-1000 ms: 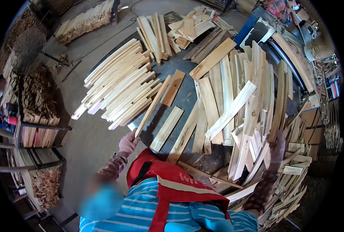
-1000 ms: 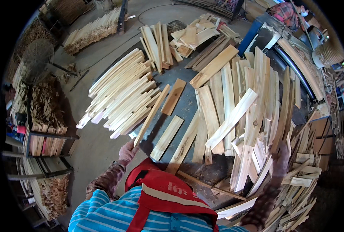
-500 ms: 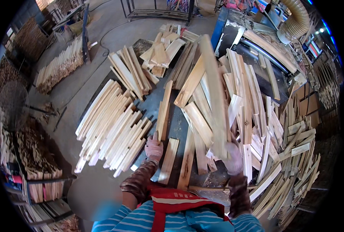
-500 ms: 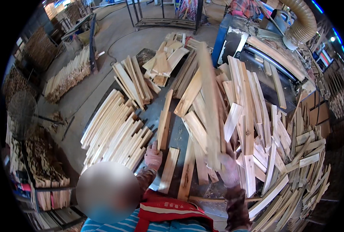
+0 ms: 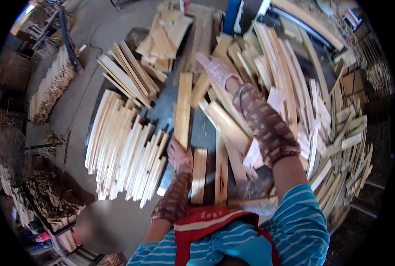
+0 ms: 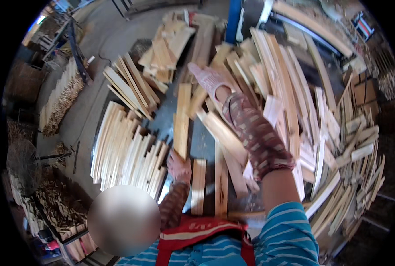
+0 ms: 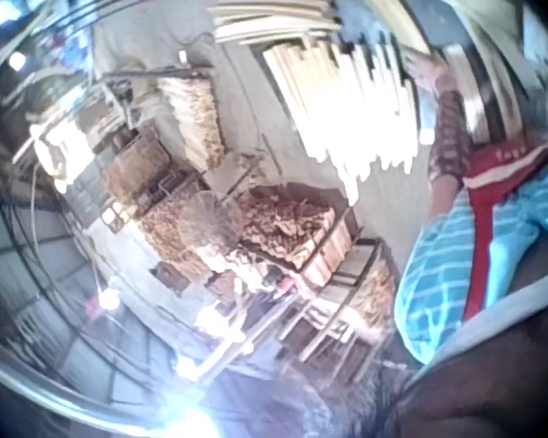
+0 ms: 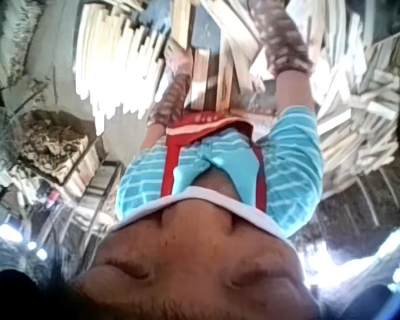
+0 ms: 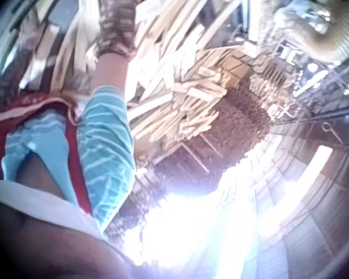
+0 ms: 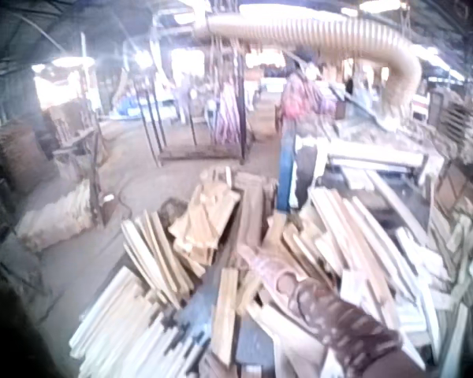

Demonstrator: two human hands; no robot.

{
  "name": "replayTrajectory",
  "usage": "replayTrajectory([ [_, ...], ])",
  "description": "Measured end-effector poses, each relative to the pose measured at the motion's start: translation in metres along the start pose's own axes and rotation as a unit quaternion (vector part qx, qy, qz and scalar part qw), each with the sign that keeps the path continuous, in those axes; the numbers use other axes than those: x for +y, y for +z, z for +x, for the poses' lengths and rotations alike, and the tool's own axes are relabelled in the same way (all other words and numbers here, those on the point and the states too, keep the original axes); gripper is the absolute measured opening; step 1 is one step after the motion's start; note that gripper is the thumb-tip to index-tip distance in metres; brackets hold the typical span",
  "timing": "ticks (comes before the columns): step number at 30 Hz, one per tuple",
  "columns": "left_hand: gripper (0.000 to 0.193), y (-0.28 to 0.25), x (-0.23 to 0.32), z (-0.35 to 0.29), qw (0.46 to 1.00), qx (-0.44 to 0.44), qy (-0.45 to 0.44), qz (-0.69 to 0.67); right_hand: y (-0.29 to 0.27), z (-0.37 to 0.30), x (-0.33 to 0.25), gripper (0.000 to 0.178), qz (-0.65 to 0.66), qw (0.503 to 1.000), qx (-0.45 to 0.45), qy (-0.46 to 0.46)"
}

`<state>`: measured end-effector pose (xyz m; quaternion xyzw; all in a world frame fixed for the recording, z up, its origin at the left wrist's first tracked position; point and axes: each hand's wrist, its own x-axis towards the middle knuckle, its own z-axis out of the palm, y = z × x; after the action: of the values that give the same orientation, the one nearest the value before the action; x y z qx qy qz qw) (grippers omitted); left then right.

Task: The person sorts and stacks wooden planks in a workshop. They pick up planks from a pile, inspect them, and place them onto a metal rack or a growing stack on the floor. The person moves between different piles and racks throughout the clip.

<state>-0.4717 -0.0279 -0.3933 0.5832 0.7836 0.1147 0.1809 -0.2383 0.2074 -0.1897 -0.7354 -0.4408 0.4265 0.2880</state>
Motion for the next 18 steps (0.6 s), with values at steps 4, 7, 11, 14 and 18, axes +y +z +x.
replayTrajectory([
  [4,0.084,0.009,-0.001,0.007,0.999,0.051,-0.007,0.007,0.003,-0.07,0.089,0.036,-0.163,0.936,0.011,-0.312],
  [7,0.077,0.0,-0.01,0.004,0.998,0.054,0.034,-0.016,-0.002,-0.185,0.166,0.027,-0.105,0.967,0.057,-0.225],
  [11,0.065,-0.031,-0.005,-0.002,0.991,-0.053,0.003,-0.126,0.023,-0.331,0.265,0.043,-0.007,0.98,0.197,-0.03],
  [14,0.037,-0.04,-0.019,0.006,0.841,-0.269,-0.127,-0.452,0.038,-0.382,0.323,0.058,0.043,0.981,0.176,0.075],
  [18,0.046,-0.116,0.026,-0.005,0.684,-0.374,-0.074,-0.622,0.029,-0.357,0.299,0.079,-0.136,0.961,0.236,0.048],
])
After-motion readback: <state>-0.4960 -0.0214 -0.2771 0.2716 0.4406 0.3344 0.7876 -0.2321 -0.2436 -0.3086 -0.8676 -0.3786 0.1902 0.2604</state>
